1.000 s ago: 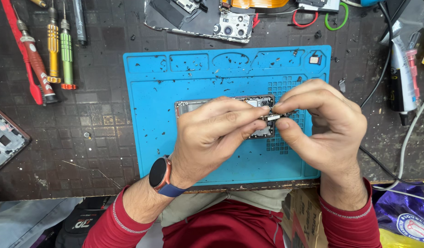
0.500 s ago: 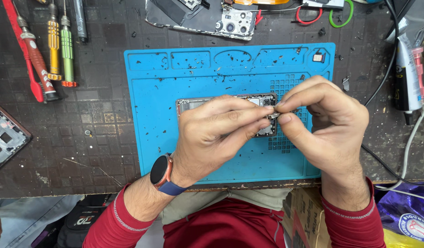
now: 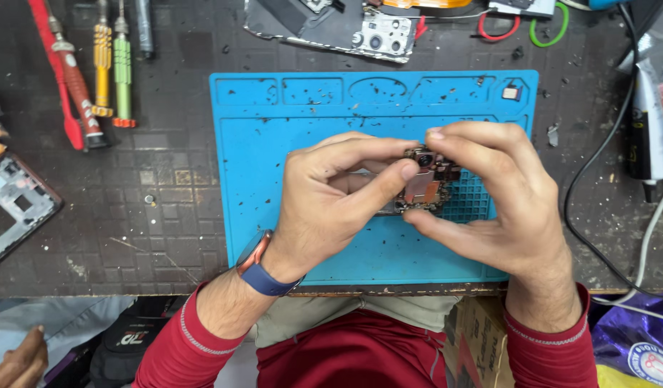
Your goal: The person works on a disassembled smartphone on a blue silicone mat. They apply adhesive from a tube into the empty phone frame, pick up the motherboard assembly, seat it into the new frame, then fold and press an orange flex cable and press components into place by hand.
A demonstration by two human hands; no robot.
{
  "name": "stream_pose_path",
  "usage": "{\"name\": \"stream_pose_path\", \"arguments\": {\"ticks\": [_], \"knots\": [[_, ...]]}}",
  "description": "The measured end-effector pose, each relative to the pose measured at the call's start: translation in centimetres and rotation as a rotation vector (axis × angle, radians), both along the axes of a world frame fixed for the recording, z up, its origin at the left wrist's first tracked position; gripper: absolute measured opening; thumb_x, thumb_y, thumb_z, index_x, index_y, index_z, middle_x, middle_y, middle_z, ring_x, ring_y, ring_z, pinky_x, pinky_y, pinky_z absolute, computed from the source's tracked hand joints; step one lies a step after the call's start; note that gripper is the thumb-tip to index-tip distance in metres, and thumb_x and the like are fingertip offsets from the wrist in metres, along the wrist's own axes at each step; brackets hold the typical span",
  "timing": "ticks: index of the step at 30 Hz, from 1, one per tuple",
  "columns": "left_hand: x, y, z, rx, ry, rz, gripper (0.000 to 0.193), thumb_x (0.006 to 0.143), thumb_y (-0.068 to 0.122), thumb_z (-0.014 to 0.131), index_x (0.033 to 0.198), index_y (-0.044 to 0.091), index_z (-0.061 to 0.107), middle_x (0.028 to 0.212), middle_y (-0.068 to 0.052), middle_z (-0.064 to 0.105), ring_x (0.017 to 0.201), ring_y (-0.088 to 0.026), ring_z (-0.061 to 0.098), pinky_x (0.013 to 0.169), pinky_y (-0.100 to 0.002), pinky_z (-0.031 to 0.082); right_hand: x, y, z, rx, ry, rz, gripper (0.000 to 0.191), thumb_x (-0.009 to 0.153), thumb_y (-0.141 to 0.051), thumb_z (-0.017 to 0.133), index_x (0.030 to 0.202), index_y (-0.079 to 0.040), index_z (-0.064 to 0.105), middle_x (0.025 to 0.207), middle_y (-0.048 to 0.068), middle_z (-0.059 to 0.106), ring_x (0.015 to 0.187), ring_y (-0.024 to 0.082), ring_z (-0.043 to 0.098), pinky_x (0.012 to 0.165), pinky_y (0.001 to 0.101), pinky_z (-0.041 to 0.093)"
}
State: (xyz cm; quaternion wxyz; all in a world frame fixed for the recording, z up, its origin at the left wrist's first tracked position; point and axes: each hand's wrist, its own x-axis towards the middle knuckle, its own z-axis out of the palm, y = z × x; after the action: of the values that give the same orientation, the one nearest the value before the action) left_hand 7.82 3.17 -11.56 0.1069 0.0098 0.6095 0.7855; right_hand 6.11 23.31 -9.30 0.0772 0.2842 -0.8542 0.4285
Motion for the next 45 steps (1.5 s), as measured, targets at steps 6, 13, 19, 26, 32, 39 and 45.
{"name": "stream_pose_path", "arguments": {"ticks": [6,13,19,26,32,39,45], "knots": [[-0.6,-0.2,0.7,-0.024,-0.006,-0.031,0.024,0.1,0.004,0.073,0.123,-0.002,0.072,0.115,-0.01,0.073,0.102,-0.015,0.077,0.086,-0.026,0.068,0.3,0.4,-0.4,0.052,0.024,-0.045,0.072,0.065,-0.018,0.097,0.124,0.002,0.062,0.117,0.017,0.065,0.106,0.03,0.068,0.09,0.0386,0.059],[0.9,-5.1,2.9,-0.464,0.379,0.064,0.033,0.103,0.018,0.076,0.131,0.003,0.067,0.123,-0.009,0.07,0.103,-0.013,0.072,0.09,-0.026,0.064,2.1,5.4,-2.1,0.186,0.063,-0.237,0.074,0.076,-0.034,0.098,0.13,0.003,0.064,0.125,0.015,0.063,0.112,0.027,0.062,0.095,0.0359,0.053],[7.5,-18.8,2.8,-1.033,0.399,0.544,0.035,0.114,0.029,0.073,0.13,0.0,0.064,0.124,-0.01,0.068,0.112,-0.018,0.064,0.102,-0.03,0.051,6.1,10.2,-4.7,0.208,-0.026,-0.441,0.07,0.083,-0.021,0.098,0.137,0.004,0.06,0.127,0.013,0.057,0.117,0.024,0.057,0.106,0.0309,0.048],[16.0,-36.5,-2.1,-1.117,-0.29,0.435,0.049,0.107,0.038,0.069,0.136,0.0,0.063,0.125,-0.016,0.068,0.109,-0.02,0.066,0.093,-0.033,0.053,8.3,12.8,-7.4,0.197,-0.046,-0.536,0.071,0.088,-0.014,0.099,0.142,0.005,0.057,0.132,0.013,0.058,0.121,0.022,0.058,0.11,0.0294,0.047],[19.2,-41.0,-4.2,-0.886,-0.971,0.489,0.048,0.105,0.031,0.062,0.139,-0.002,0.058,0.125,-0.025,0.067,0.106,-0.029,0.068,0.09,-0.038,0.056,8.2,13.0,-8.4,0.296,0.052,-0.567,0.068,0.086,-0.023,0.093,0.139,0.002,0.058,0.13,0.012,0.058,0.121,0.026,0.057,0.109,0.0338,0.047],[14.3,-40.1,-3.8,-0.968,-0.394,0.104,0.056,0.102,0.013,0.053,0.156,-0.001,0.041,0.141,-0.022,0.059,0.121,-0.028,0.064,0.099,-0.039,0.052,8.1,12.7,-8.3,0.326,0.077,-0.605,0.065,0.087,-0.031,0.091,0.135,-0.001,0.06,0.128,0.01,0.059,0.123,0.026,0.052,0.11,0.035,0.043],[13.1,-40.5,-3.5,-1.06,-0.284,0.017,0.058,0.101,0.013,0.051,0.157,-0.002,0.04,0.143,-0.019,0.058,0.126,-0.026,0.061,0.107,-0.04,0.051,8.1,12.8,-8.6,0.329,0.104,-0.594,0.063,0.088,-0.026,0.095,0.133,0.001,0.059,0.127,0.012,0.059,0.121,0.028,0.054,0.108,0.0365,0.045]]}}
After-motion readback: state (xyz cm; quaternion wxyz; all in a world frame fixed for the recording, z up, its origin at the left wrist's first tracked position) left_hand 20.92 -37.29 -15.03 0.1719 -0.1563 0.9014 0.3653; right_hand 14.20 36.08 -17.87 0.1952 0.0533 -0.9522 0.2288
